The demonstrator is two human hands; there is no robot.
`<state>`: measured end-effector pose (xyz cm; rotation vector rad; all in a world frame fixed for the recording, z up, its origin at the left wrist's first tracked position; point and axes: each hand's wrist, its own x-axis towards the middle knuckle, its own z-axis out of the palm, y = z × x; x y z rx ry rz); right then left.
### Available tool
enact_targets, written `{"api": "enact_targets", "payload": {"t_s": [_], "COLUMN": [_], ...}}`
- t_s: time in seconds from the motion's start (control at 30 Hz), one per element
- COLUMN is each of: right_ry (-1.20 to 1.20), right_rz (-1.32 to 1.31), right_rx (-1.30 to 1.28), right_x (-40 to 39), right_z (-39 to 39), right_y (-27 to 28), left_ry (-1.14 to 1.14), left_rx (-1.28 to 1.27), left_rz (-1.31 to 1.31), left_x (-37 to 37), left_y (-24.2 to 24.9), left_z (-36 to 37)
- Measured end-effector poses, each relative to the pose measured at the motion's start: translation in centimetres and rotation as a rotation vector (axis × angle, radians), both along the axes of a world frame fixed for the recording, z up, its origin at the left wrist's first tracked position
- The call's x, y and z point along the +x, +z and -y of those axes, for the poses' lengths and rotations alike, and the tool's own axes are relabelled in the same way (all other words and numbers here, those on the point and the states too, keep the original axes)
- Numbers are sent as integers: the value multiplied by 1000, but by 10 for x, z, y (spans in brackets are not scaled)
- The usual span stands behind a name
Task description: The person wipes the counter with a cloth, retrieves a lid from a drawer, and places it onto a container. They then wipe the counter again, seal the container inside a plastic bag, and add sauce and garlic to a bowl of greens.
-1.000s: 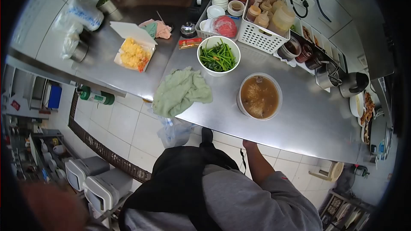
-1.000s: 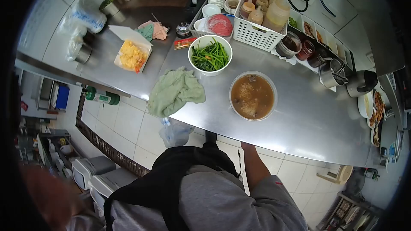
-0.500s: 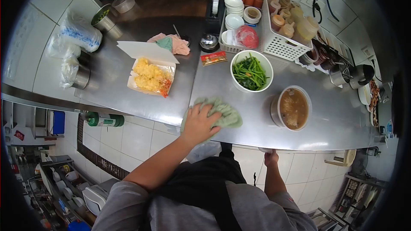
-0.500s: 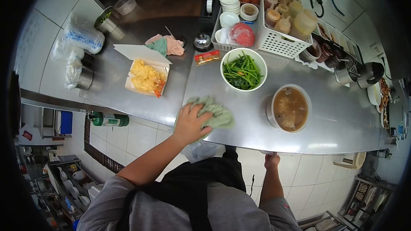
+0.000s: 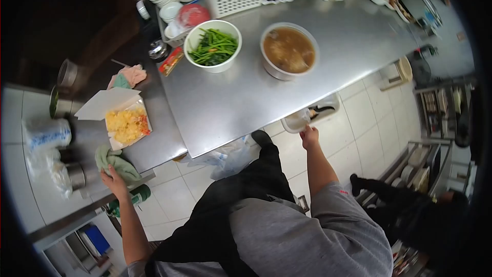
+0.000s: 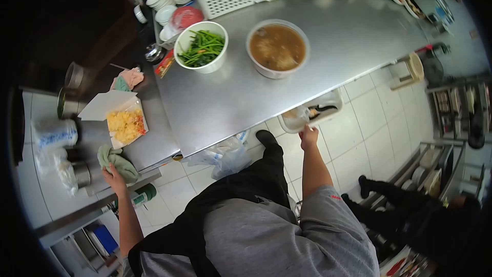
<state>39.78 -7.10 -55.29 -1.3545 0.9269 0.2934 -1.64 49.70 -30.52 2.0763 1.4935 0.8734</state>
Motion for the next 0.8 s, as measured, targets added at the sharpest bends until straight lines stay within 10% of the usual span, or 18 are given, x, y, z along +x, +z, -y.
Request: {"api": "enact_targets", "payload": {"t_s": [0.23, 0.33, 0.63, 0.8], "right_ry": [137, 374, 976, 796], "right_rz": [21, 340, 923, 640], "right_rx": [-279, -807, -819, -509], "right_x": [-12, -19, 28, 76], "right_z": [17, 39, 11, -25], "right_y": [21, 18, 78, 59], "left_ry": [-51, -55, -526, -752], "left_rx": [269, 399, 389, 305], "left_rz": [-220, -214, -308, -315], "left_x": [20, 25, 45, 94], "left_y": [-13, -6, -16, -5], "left_z": [14, 66, 207, 270]}}
